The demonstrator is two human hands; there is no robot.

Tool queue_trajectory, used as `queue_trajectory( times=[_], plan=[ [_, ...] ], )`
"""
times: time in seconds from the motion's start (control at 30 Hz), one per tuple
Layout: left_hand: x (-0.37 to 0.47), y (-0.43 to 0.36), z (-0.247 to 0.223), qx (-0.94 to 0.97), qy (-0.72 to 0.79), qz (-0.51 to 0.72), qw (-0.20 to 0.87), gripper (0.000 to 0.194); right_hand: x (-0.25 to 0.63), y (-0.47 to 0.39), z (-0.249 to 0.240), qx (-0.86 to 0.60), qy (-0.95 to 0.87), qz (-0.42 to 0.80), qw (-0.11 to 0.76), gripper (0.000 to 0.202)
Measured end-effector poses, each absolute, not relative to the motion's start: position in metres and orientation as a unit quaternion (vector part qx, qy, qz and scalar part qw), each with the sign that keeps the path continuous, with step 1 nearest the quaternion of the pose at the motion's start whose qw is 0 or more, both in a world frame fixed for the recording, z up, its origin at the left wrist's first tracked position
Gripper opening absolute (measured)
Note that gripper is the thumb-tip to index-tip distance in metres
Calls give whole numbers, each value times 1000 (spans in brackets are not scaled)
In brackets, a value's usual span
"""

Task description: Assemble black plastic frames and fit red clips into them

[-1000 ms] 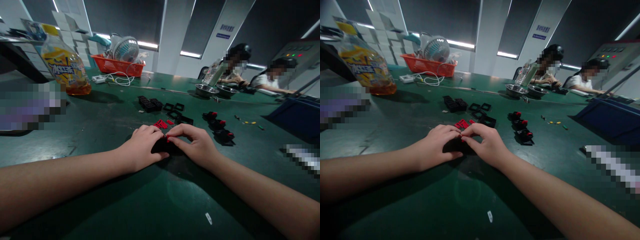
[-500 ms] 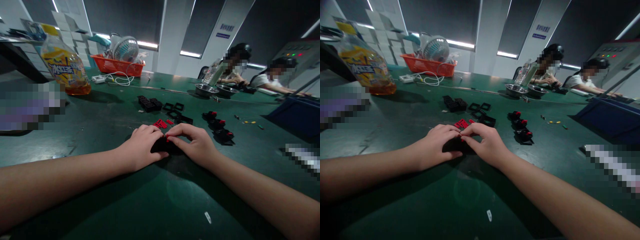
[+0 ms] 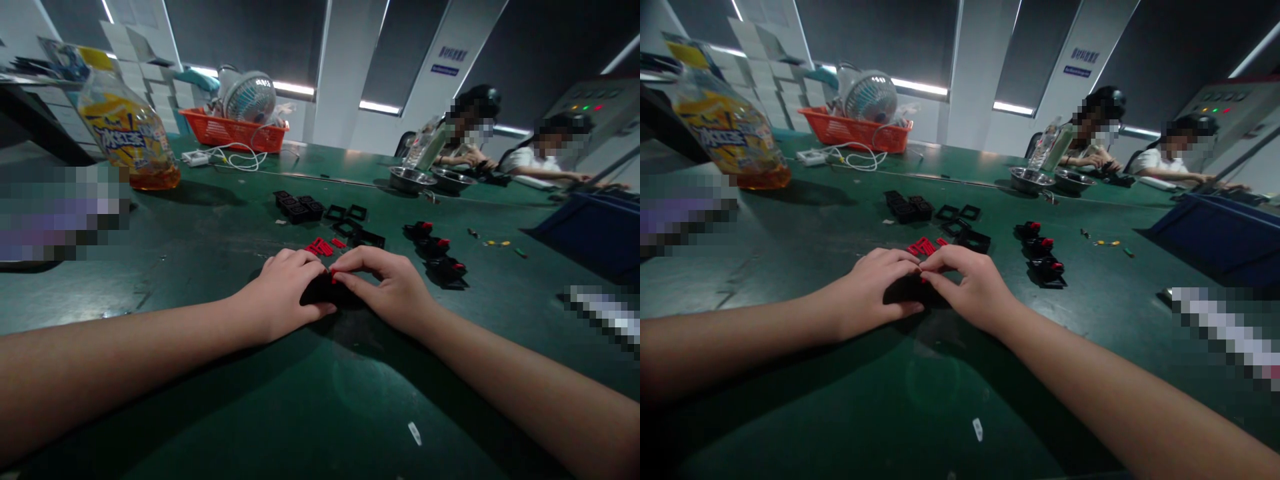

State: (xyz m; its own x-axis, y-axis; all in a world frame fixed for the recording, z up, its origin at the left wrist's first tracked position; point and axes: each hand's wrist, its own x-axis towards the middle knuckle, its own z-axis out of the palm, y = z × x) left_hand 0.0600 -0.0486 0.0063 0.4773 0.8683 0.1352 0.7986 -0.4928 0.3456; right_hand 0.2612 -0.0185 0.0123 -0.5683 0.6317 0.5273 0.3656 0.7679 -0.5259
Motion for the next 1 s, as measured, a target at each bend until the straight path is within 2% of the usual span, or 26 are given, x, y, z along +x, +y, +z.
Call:
queue_trajectory(
  times=[1.0],
  plan=[
    [60,-48,5,851,492,147,109,44,262,-20,15,-287,-872,178,353,6]
  ],
)
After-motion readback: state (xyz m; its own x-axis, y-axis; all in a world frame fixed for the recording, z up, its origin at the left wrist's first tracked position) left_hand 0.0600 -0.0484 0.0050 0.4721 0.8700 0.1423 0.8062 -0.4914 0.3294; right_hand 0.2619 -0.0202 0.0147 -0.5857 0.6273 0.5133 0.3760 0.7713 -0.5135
